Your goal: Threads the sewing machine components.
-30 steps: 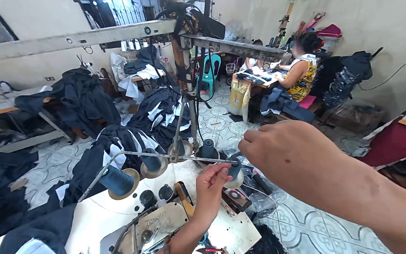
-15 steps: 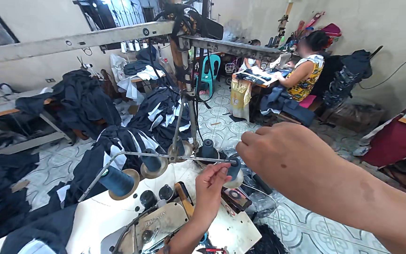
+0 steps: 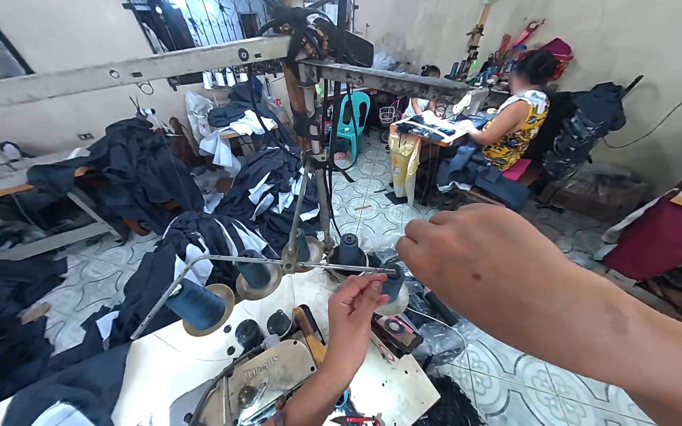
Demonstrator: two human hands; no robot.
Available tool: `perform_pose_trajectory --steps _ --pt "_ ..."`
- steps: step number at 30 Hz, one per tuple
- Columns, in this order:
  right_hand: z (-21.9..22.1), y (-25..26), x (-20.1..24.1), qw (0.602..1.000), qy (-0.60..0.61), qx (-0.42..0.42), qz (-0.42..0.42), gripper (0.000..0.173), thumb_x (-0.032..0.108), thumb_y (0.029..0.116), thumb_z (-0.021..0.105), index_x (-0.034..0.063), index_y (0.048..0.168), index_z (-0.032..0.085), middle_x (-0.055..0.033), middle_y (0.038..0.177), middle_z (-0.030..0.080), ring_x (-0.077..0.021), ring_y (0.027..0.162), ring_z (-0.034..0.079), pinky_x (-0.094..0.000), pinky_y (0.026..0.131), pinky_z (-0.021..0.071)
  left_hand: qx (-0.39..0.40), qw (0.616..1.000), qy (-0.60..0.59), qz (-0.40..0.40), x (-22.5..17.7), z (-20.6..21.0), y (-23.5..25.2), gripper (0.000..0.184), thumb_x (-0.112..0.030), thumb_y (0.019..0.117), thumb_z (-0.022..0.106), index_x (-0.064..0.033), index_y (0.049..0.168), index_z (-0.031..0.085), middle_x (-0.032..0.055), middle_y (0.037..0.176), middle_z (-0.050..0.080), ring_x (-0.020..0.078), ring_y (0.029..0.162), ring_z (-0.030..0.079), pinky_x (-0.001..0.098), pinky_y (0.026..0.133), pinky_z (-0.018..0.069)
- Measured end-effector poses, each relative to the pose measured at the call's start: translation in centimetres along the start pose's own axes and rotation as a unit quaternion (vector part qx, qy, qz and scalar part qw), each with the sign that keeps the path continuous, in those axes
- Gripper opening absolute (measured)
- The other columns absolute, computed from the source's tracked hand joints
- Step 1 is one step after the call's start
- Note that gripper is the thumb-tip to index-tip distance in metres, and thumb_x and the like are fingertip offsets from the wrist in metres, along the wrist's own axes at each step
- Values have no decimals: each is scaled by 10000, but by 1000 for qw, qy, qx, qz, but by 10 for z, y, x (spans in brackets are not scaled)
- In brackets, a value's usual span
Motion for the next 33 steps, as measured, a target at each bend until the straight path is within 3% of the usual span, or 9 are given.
perform_pose_trajectory --steps 23,33 --pt "0 2 5 1000 -10 19 -2 139 -32 764 784 60 745 682 -53 642 559 -198 544 579 -316 449 386 3 1000 1 0 0 -1 0 189 -19 1005 557 34 1084 721 34 983 675 80 876 696 260 835 618" --pt "0 5 -1 998 16 66 -15 97 -1 819 770 71 815 707 -58 704 595 -199 590 602 -323 474 427 -10 1000 2 -15 1 1 1 199 -21 1011 546 36 1100 714 35 975 673 78 856 690 260 821 616"
Point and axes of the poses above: each hand's wrist, its own y-axis towards the middle knuckle, its own z-axis out of the palm, x = y × z, the point moved 1 cm from there along y, towards the middle knuckle
